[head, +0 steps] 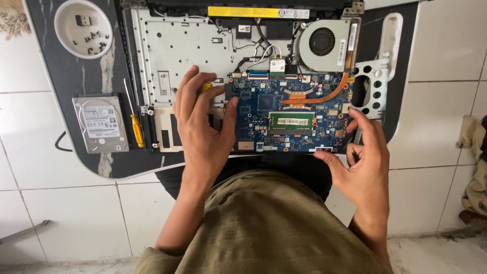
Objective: The person uses a screwdriver to remove screws from a disassembled laptop and detaches the cooling fan. They then use tweezers to disconnect a ribbon cable from the motherboard and continue unscrewing components.
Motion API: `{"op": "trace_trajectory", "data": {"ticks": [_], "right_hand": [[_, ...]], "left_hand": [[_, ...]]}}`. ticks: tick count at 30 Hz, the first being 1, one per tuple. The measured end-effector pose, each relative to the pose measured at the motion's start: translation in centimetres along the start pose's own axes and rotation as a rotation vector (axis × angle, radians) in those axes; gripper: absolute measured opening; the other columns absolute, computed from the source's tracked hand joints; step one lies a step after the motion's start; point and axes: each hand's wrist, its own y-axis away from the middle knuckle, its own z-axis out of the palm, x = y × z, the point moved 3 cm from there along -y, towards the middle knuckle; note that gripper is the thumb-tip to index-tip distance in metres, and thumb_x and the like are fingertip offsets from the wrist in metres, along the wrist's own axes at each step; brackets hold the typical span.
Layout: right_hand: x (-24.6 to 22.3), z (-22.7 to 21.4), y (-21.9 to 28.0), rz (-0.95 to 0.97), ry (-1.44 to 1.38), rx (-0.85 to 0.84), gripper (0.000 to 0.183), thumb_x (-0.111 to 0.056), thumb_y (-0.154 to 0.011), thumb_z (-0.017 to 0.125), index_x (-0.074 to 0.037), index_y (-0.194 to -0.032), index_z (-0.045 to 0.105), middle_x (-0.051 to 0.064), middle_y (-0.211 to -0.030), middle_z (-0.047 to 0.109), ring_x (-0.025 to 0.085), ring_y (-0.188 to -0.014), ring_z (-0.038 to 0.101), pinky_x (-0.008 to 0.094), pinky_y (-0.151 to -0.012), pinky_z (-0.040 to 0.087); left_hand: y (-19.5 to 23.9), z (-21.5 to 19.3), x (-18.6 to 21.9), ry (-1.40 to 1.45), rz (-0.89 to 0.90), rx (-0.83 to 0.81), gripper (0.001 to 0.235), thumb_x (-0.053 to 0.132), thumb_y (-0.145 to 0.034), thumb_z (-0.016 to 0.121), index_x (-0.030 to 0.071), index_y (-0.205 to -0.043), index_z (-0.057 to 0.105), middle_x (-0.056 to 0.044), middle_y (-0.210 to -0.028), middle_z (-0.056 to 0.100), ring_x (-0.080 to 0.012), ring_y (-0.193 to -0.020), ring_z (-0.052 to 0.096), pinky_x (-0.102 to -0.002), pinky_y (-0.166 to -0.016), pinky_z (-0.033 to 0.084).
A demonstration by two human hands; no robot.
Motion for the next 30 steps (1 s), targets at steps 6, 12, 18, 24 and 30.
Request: {"op": "trace_trajectory", "data": {"ticks": [6, 12, 18, 24, 30], "right_hand": [[0.0, 0.2, 0.4, -0.017, 0.005, 0.03, 0.083, -0.029, -0.083, 0.084, -0.002, -0.152, 0.045, 0.013, -0.115, 0.047, 0.011, -0.048, 0.026, 0.025, -0.045, 0.025], [-0.3, 0.2, 0.7, -0.022, 0.003, 0.067, 0.079, -0.027, -0.086, 0.083, 0.0, -0.151, 0.047, 0.013, -0.114, 0.046, 0.013, -0.048, 0.028, 0.026, -0.045, 0.026], [0.0, 0.5, 0.9, -0.113, 0.039, 0.115, 0.076, -0.033, -0.09, 0.08, 0.002, -0.15, 0.049, 0.014, -0.112, 0.046, 0.012, -0.053, 0.025, 0.027, -0.044, 0.027], [0.8, 1.0, 1.2, -0.142, 0.07, 0.159, 0.077, -0.036, -0.091, 0.08, 0.002, -0.152, 0.051, 0.014, -0.115, 0.047, 0.01, -0.053, 0.029, 0.024, -0.042, 0.03], [0.8, 1.1, 1.4, -0.186, 0.1, 0.197, 0.075, -0.037, -0.092, 0.08, 0.003, -0.15, 0.053, 0.016, -0.114, 0.051, 0.011, -0.055, 0.028, 0.025, -0.042, 0.03]], "left_hand": [[-0.4, -0.9, -0.1, 0.056, 0.042, -0.09, 0.018, 0.009, -0.108, 0.055, -0.002, -0.121, 0.061, -0.015, -0.133, 0.057, -0.0376, -0.141, 0.046, -0.055, -0.12, 0.039], [-0.6, -2.5, 0.4, -0.041, 0.131, -0.233, 0.037, 0.026, -0.108, 0.055, -0.003, -0.131, 0.056, -0.019, -0.142, 0.052, -0.0389, -0.144, 0.043, -0.058, -0.117, 0.039], [0.7, -3.4, -1.0, -0.122, 0.278, -0.486, 0.111, 0.076, -0.084, 0.069, 0.005, -0.16, 0.03, -0.016, -0.169, 0.03, -0.0391, -0.161, 0.018, -0.066, -0.127, 0.03], [1.2, -3.0, -1.9, -0.166, 0.355, -0.448, 0.109, 0.061, -0.09, 0.083, 0.005, -0.164, 0.025, -0.014, -0.171, 0.029, -0.0381, -0.163, 0.019, -0.064, -0.126, 0.036], [1.5, -2.8, -2.4, -0.135, 0.398, -0.407, 0.11, 0.06, -0.093, 0.083, 0.006, -0.165, 0.02, -0.013, -0.172, 0.028, -0.0388, -0.164, 0.02, -0.065, -0.129, 0.036]]}}
